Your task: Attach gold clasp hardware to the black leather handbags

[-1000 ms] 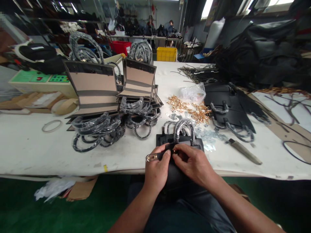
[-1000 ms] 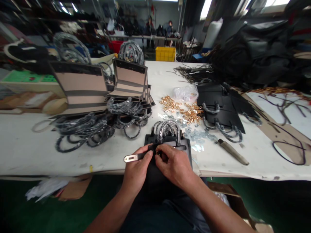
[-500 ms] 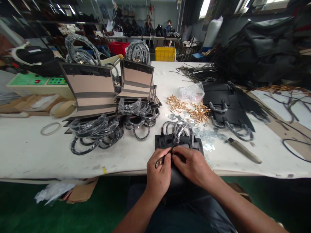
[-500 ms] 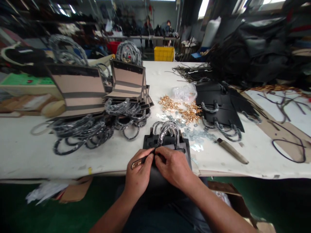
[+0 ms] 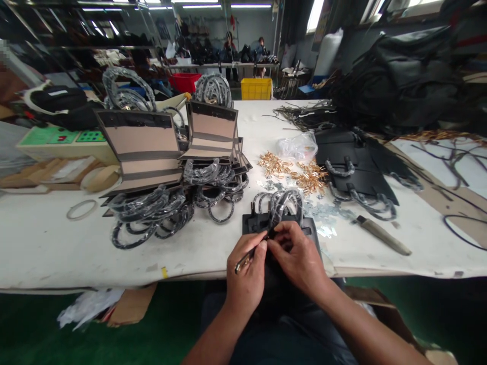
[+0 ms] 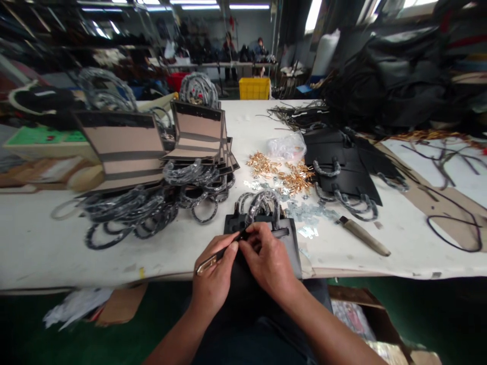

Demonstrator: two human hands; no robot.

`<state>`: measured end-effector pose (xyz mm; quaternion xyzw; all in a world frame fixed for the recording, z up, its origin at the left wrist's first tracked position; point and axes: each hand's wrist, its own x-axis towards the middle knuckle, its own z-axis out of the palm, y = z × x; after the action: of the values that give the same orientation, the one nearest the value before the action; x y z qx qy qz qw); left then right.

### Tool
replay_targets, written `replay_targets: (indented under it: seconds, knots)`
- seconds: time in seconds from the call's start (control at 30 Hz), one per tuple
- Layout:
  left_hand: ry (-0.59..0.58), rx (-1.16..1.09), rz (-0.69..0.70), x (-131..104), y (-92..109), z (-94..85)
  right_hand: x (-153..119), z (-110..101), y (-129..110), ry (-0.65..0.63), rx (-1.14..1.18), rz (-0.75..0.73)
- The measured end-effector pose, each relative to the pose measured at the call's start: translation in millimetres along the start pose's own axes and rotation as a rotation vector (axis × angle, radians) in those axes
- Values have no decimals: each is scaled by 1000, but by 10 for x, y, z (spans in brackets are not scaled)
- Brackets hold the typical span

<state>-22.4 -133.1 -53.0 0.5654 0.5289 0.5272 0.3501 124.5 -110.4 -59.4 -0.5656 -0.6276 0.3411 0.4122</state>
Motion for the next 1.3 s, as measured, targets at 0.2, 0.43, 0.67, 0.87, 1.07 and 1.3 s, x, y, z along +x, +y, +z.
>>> replay_targets:
  seconds: [0.2, 0.43, 0.67, 0.87, 1.07, 1.3]
  knots:
    - [45, -52, -160, 124, -220, -4, 88, 46, -6, -89, 109, 39]
    - [86, -12, -387, 405, -554, -145, 529, -529, 403, 141, -100, -79]
    - [79, 379, -55, 410, -762, -179, 1403, -1133, 1294, 195, -658, 106]
    - [248, 622, 422, 341, -450, -104, 1694, -1027, 1412, 134, -723, 95]
    - [1, 500, 647, 341, 35, -78, 1554, -1153, 1312, 154, -660, 16]
    - [-411, 546, 643, 532, 63, 242, 553, -1228, 1374, 239, -572, -220]
